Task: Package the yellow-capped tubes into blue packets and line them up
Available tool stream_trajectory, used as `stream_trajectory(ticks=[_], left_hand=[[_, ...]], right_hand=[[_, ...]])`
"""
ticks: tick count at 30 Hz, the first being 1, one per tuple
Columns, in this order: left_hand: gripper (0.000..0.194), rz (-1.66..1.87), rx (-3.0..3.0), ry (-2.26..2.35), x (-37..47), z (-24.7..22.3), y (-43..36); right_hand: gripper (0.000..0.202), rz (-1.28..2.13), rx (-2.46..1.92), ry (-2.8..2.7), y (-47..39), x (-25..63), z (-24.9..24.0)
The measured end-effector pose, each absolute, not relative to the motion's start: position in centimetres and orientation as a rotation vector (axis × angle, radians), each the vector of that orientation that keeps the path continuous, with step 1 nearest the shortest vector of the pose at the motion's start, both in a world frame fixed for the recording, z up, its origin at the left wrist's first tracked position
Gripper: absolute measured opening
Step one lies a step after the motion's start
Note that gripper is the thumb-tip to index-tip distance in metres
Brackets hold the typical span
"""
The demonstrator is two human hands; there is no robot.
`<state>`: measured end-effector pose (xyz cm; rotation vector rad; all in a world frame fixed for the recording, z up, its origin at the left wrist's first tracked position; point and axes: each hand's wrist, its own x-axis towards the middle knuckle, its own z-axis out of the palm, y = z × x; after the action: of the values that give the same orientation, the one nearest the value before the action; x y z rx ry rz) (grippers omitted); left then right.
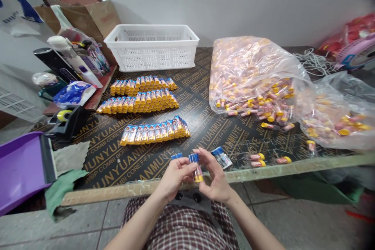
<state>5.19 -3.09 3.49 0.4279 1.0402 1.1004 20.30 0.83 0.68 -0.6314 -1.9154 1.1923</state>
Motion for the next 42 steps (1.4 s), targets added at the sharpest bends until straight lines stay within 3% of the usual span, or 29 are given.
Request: stream_trajectory(ticks=[20,23,27,31,35,42], left_hand=[[0.03,1.165,0.476,1.1,4.1,4.2,-2.4],[0.027,1.269,0.678,1.278,1.6,5.2,-0.1],[0.029,1.34,0.984,1.715,-1.9,6.0,3.9],[0.037,1.165,1.283,2.058,-3.5,5.7,6.8],[0.039,0.949,1.474,2.18,-3.4,5.4,7.7],[0.029,1.038,1.582,2.209,-1.9,4.8,3.1]], right_hand=[[0.083,1.263,-0.608,-1.852,1.6,19.6,0.7],[0.085,1.318,-0.794,-1.74,4.1,18.0,0.0],[0.071,1.516,-1.098,-1.42,7.9,14.6,-1.6],[0.071,1.545,-1.114,-1.371,9.4,13.0,-2.7],[0.073,1.563,-1.122,-1.348,9.2,13.4,-2.7],[0.072,1.607,-1.085,-1.32,8.9,13.6,-2.4]])
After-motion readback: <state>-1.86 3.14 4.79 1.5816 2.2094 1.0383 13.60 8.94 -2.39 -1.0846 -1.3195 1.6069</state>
